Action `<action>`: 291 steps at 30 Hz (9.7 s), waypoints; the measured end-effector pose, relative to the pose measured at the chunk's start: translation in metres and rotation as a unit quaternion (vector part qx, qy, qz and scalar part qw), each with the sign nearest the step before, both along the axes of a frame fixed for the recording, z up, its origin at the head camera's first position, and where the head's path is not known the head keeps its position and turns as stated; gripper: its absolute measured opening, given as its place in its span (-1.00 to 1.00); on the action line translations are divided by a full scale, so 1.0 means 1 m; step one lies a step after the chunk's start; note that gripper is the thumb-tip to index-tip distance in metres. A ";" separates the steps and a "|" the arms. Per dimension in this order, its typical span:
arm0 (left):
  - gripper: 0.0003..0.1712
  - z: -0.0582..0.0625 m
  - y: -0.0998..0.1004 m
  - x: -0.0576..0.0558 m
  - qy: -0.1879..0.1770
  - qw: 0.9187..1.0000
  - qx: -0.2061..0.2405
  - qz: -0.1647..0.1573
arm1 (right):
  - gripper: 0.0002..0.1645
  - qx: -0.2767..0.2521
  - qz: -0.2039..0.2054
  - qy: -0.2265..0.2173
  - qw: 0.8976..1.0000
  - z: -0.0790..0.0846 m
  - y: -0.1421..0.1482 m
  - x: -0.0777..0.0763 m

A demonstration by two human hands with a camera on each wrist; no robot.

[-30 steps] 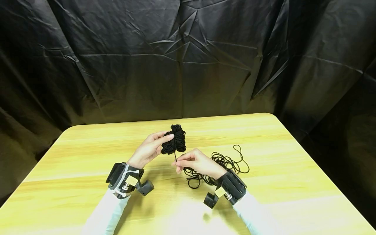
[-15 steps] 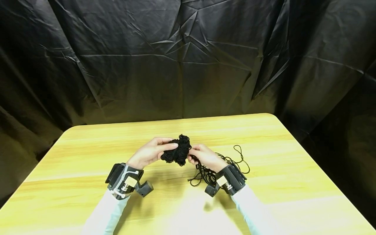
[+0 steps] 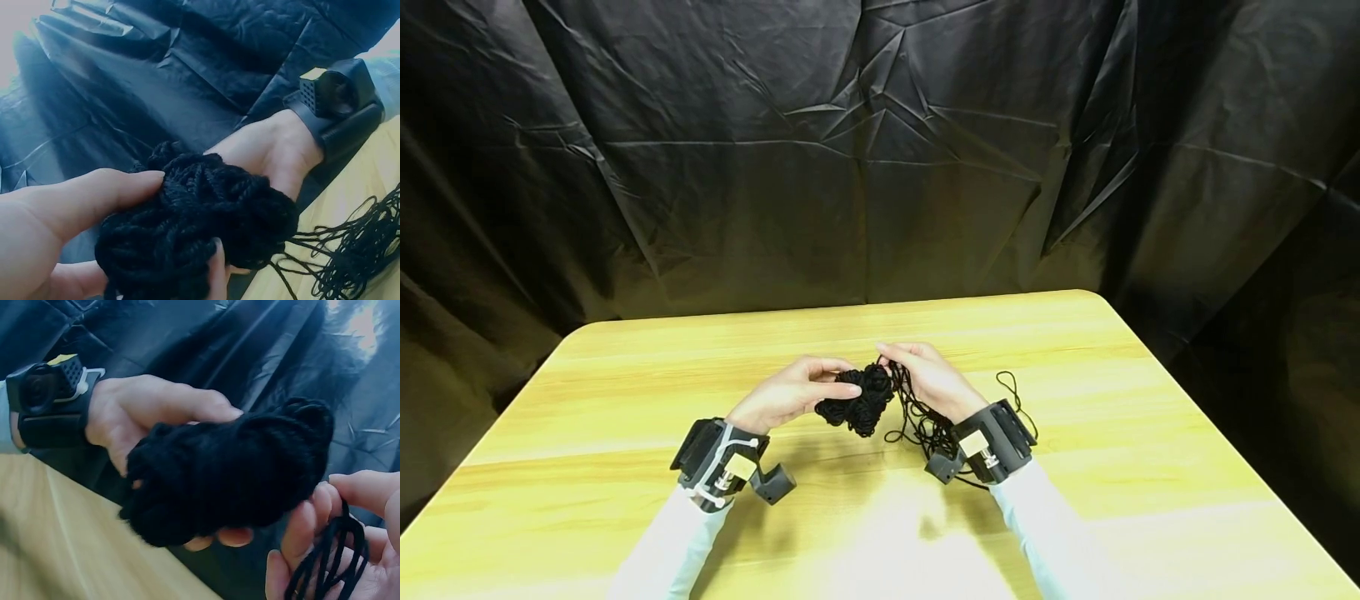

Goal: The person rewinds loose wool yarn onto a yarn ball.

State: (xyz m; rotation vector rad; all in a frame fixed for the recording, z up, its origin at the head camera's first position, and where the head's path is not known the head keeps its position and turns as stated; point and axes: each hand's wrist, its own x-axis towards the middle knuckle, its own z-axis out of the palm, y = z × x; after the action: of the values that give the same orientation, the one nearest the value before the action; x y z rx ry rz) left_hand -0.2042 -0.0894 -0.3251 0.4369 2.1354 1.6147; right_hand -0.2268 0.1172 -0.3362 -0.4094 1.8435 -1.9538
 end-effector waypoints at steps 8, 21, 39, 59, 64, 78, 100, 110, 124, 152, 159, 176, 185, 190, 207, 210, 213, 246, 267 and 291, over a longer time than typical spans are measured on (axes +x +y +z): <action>-0.47 -0.004 0.001 -0.001 0.006 1.000 -0.013 0.027 | -0.74 -0.037 0.014 0.016 0.999 0.015 0.001 0.005; -0.49 -0.004 0.004 -0.004 -0.011 0.989 0.105 0.105 | -0.60 0.038 0.056 0.116 0.991 0.025 -0.008 0.027; -0.42 0.000 0.003 -0.005 -0.022 0.972 0.155 0.177 | -0.68 0.141 0.256 0.169 0.941 -0.014 -0.021 0.043; -0.50 -0.001 0.006 -0.007 -0.010 0.974 0.166 0.156 | -0.18 0.240 0.074 0.151 0.956 -0.023 0.004 0.035; -0.54 -0.001 0.010 -0.007 -0.003 0.972 0.169 0.165 | -0.48 0.075 0.100 0.106 0.986 -0.022 -0.011 0.034; -0.55 0.001 0.008 -0.005 -0.006 0.957 0.215 0.194 | -0.69 -0.096 0.203 0.009 0.975 -0.038 -0.014 0.026; -0.59 0.000 0.005 -0.001 0.006 0.996 0.083 0.036 | -0.62 -0.083 -0.009 -0.048 0.995 0.001 -0.010 0.004; -0.56 -0.002 0.005 -0.001 0.000 0.999 0.023 0.023 | -0.73 -0.012 -0.053 0.026 0.998 0.016 -0.009 0.005; -0.44 -0.003 0.009 -0.003 -0.002 0.994 0.060 0.093 | -0.62 0.079 -0.052 0.149 0.984 0.031 -0.008 0.021; -0.63 0.003 0.010 -0.005 -0.038 0.963 0.215 0.158 | -0.70 0.097 0.159 0.218 0.958 -0.018 -0.027 0.045; -0.68 0.002 0.011 -0.004 -0.046 0.966 0.217 0.134 | -0.63 0.091 0.118 0.128 0.981 -0.030 -0.019 0.033; -0.58 0.000 0.010 -0.003 -0.061 0.980 0.175 0.075 | -0.69 -0.024 0.000 -0.018 1.000 -0.013 -0.001 0.010; -0.56 0.002 0.008 0.000 -0.049 0.985 0.162 0.044 | -0.66 -0.073 -0.003 -0.060 0.996 -0.003 -0.003 0.004; -0.49 0.000 0.007 0.000 -0.046 0.989 0.137 0.022 | -0.66 -0.078 -0.027 -0.099 0.992 0.004 -0.002 0.001; -0.31 0.002 -0.001 0.003 -0.037 0.997 0.061 0.020 | -0.71 -0.148 -0.071 -0.116 0.980 0.010 0.038 -0.017; -0.27 0.003 -0.002 0.005 -0.037 0.998 0.055 0.015 | -0.73 -0.081 -0.109 -0.075 0.988 0.008 0.044 -0.021; -0.26 0.004 -0.003 0.006 -0.038 0.998 0.052 0.011 | -0.56 0.025 -0.149 -0.025 0.988 0.003 0.050 -0.024; -0.52 0.002 -0.002 -0.003 -0.030 0.978 0.200 0.059 | -0.74 -0.144 0.254 0.066 0.954 -0.033 -0.003 0.000; -0.61 -0.002 -0.001 0.001 -0.023 0.991 0.125 -0.030 | -0.72 -0.072 0.060 -0.039 0.995 -0.016 -0.003 -0.004; -0.49 -0.005 0.002 0.000 -0.050 0.997 0.055 0.018 | -0.63 0.095 0.003 0.114 0.989 0.039 -0.004 0.011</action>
State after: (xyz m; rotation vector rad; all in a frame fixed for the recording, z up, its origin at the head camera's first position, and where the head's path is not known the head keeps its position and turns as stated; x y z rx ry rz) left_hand -0.2041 -0.0869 -0.3297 0.3454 2.0002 1.7421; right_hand -0.2154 0.1130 -0.2976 -0.5966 2.1453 -1.7673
